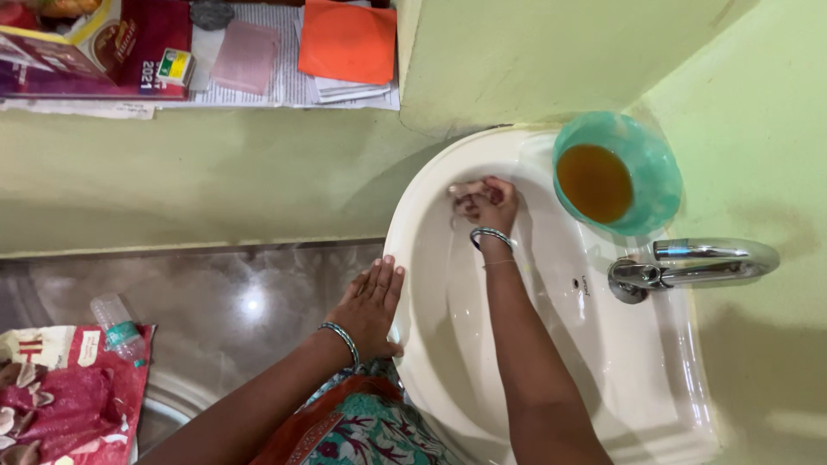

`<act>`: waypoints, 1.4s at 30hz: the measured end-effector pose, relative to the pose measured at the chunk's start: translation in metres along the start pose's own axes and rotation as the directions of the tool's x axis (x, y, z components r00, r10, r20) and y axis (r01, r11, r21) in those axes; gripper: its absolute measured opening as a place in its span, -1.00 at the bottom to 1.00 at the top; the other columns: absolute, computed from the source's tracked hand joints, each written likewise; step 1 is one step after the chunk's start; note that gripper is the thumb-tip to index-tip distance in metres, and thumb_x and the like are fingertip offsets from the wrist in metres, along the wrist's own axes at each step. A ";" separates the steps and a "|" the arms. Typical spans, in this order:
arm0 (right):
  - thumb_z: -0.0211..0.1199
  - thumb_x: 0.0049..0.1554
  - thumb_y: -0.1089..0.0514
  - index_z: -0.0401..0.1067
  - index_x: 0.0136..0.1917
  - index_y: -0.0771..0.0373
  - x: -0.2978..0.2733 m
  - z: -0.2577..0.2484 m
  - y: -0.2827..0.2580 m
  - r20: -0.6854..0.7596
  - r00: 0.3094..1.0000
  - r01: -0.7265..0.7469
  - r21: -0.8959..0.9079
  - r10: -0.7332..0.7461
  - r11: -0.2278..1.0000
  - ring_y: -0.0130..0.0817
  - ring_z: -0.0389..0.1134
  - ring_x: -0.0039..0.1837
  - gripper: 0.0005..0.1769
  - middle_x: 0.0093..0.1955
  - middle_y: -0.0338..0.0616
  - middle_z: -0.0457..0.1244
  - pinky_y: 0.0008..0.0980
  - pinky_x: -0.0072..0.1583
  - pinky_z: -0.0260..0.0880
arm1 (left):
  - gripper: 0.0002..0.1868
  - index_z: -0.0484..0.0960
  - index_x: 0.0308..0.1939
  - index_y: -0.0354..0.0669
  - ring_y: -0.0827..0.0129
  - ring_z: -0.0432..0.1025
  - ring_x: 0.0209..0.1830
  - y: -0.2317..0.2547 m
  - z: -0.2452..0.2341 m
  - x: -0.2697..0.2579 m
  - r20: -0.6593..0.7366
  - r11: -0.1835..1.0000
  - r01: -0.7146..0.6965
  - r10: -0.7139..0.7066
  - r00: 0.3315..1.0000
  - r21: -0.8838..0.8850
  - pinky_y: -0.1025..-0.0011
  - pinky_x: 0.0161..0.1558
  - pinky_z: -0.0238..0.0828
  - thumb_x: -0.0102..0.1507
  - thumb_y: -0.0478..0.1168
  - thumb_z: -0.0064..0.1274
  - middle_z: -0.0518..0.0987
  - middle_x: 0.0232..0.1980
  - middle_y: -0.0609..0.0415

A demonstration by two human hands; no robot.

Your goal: The person cleans a white bathroom sink using a patterned cloth and a bowl of liquid. They wipe the sink basin, faucet, and surrounding surfaces, repeatedly dipping the cloth into the bowl to soak it. The person also rinses the cloth under running water from the faucet and wrings it out before continuing to wipe the sink.

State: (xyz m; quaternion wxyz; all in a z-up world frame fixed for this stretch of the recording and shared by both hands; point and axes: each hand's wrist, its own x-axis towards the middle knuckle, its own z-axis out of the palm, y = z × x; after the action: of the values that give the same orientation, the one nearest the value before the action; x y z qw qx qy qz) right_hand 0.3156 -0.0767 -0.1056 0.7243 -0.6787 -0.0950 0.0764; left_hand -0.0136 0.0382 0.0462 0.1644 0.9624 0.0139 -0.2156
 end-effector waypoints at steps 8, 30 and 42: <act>0.22 -0.03 0.48 0.36 0.06 0.25 -0.113 0.045 -0.053 0.415 0.909 0.159 -0.270 -0.035 0.949 -0.37 0.36 0.07 -0.62 0.09 -0.12 0.28 -0.38 0.06 0.49 | 0.43 -0.36 0.54 -0.47 -0.16 -0.38 0.66 -0.008 0.015 0.001 -0.123 0.999 -0.033 0.032 0.992 -0.010 0.06 0.56 -0.44 0.07 0.34 0.25 -0.31 0.62 -0.47; 0.31 0.04 0.12 0.61 -0.04 0.05 -0.306 -0.160 -0.272 0.400 0.872 0.342 -0.910 0.281 0.234 -0.17 0.45 -0.04 -0.81 -0.07 -0.14 0.40 -0.20 0.04 0.46 | 0.36 -0.46 0.59 -0.25 0.04 -0.49 0.69 -0.004 0.004 -0.015 -0.009 1.000 0.020 -0.020 1.000 0.005 -0.03 0.55 -0.42 0.16 0.41 0.10 -0.46 0.67 -0.23; 0.39 0.04 0.33 0.47 0.10 0.30 -0.306 -0.110 -0.390 0.192 0.981 0.158 -0.803 -0.001 0.575 -0.52 0.44 -0.05 -0.67 -0.07 -0.20 0.42 -0.50 -0.02 0.47 | 0.41 -0.42 0.60 -0.18 -0.01 -0.36 0.69 -0.012 0.015 -0.012 -0.082 1.000 -0.002 0.002 0.997 -0.009 -0.06 0.54 -0.32 0.09 0.49 0.13 -0.42 0.68 -0.19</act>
State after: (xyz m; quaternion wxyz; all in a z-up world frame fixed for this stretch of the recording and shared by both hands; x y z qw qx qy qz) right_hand 0.0379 -0.2824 0.2664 0.3237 -0.9210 -0.2112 0.0495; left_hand -0.0317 0.0456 0.0346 0.1684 0.9697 0.0207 -0.1756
